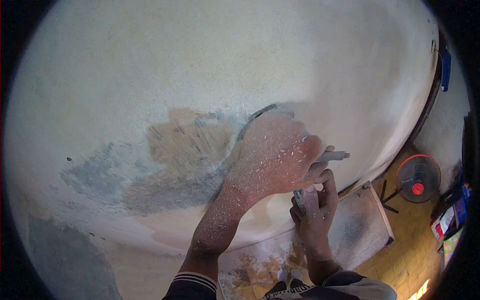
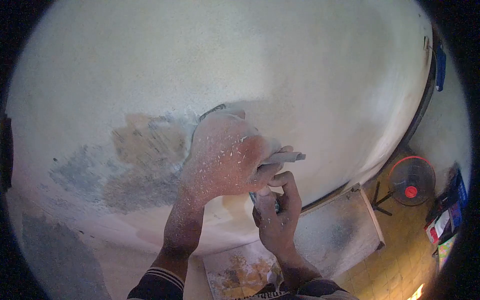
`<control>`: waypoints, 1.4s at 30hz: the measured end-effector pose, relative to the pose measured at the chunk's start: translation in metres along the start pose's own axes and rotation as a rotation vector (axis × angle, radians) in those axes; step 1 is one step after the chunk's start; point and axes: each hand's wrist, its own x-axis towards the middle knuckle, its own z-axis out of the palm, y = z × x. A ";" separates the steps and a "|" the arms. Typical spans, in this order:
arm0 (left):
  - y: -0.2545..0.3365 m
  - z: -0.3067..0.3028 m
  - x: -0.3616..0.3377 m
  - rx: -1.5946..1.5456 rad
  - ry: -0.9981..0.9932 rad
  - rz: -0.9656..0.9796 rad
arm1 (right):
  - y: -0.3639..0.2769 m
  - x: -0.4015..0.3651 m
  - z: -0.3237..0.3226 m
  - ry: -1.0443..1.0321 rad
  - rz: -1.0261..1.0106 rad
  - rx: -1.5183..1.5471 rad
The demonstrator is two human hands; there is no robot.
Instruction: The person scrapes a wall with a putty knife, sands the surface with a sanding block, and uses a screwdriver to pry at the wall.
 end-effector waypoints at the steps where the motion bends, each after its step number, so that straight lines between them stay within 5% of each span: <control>1: 0.002 -0.007 0.003 0.005 -0.070 -0.018 | -0.001 0.000 0.003 0.003 -0.026 -0.005; 4: 0.003 0.007 -0.004 0.016 -0.071 -0.021 | 0.004 -0.018 -0.009 0.020 0.099 -0.046; 11: -0.002 0.016 -0.003 0.039 0.118 0.015 | 0.002 -0.013 -0.004 0.026 -0.023 -0.125; 20: 0.000 0.019 -0.009 -0.076 -0.063 -0.021 | -0.001 -0.020 -0.003 0.016 0.051 -0.086; 24: -0.009 0.033 -0.010 -0.032 0.075 0.044 | -0.005 -0.009 0.001 0.014 0.040 -0.076; 26: 0.001 -0.003 -0.002 -0.043 -0.148 -0.067 | 0.003 -0.014 0.007 0.023 -0.003 -0.080; 35: -0.005 0.012 -0.006 -0.162 -0.171 -0.043 | 0.003 -0.025 0.008 0.022 0.011 -0.157; 38: -0.011 0.047 -0.020 -0.134 0.041 0.076 | 0.012 -0.033 0.007 0.018 -0.039 -0.161; 42: -0.007 0.012 -0.004 -0.112 -0.062 -0.006 | 0.009 -0.019 0.011 0.021 -0.044 -0.128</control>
